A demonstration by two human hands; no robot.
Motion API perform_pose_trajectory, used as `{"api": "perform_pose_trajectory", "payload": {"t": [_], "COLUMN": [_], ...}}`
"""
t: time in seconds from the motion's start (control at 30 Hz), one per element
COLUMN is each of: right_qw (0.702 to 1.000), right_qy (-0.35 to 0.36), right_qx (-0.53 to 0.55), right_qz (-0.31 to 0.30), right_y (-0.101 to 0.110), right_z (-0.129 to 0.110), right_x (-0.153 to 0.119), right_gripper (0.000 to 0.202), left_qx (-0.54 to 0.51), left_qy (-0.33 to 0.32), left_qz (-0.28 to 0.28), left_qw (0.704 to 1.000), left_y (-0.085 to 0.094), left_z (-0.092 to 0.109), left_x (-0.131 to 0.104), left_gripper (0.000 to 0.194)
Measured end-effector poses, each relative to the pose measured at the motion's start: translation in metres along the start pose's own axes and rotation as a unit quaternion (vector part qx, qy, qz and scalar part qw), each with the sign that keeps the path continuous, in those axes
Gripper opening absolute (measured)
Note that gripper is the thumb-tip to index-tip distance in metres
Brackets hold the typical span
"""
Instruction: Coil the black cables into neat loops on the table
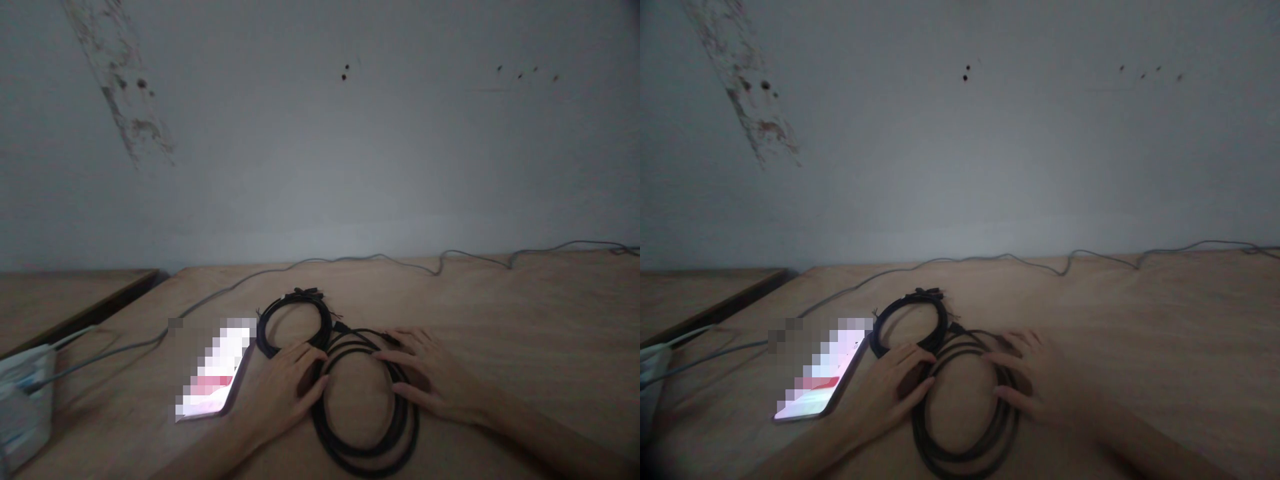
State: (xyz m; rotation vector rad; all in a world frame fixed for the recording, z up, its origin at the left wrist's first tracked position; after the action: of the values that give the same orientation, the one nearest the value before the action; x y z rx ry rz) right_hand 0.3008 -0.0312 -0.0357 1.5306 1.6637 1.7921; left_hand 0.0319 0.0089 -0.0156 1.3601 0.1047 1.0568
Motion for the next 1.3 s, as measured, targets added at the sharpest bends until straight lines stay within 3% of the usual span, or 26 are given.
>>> {"api": "perform_pose_trajectory", "payload": {"t": [0.27, 0.43, 0.7, 0.9, 1.3], "right_qw": [0.998, 0.997, 0.997, 0.997, 0.996], "right_qy": [0.007, 0.001, 0.008, 0.017, -0.045], "right_qx": [0.057, 0.08, 0.074, 0.067, 0.025], "right_qz": [0.001, -0.009, 0.015, 0.033, 0.075], "right_y": [0.0, -0.003, 0.004, 0.003, -0.009], "right_z": [-0.003, -0.001, -0.003, -0.007, 0.008], "right_x": [0.004, 0.005, 0.009, 0.007, 0.002], "right_gripper": [0.032, 0.027, 0.044, 0.06, 0.019], "left_qx": [0.003, -0.037, -0.043, -0.078, -0.027], "left_qy": [0.079, 0.044, -0.01, -0.008, 0.047], "left_qz": [-0.004, 0.002, -0.043, -0.03, -0.01], "left_qw": [0.997, 0.998, 0.998, 0.997, 0.998], "left_y": [0.001, 0.004, 0.002, 0.005, -0.002], "left_z": [-0.001, 0.002, 0.008, 0.011, 0.0], "left_x": [0.002, 0.003, -0.001, 0.004, 0.0], "left_gripper": [0.031, 0.038, 0.059, 0.055, 0.041]}}
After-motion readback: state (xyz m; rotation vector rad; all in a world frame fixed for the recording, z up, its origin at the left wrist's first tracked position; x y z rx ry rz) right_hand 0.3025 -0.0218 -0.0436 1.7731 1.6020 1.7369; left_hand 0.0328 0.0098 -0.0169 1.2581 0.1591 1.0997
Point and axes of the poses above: each hand's wrist, its own x-axis towards the middle knuckle, its own y-axis out of the back of the hand, z = x × y, the point moved 5 cm from there along x, towards the middle knuckle, and after that the axes turned 11 degrees about z, right-handed, at the moved point
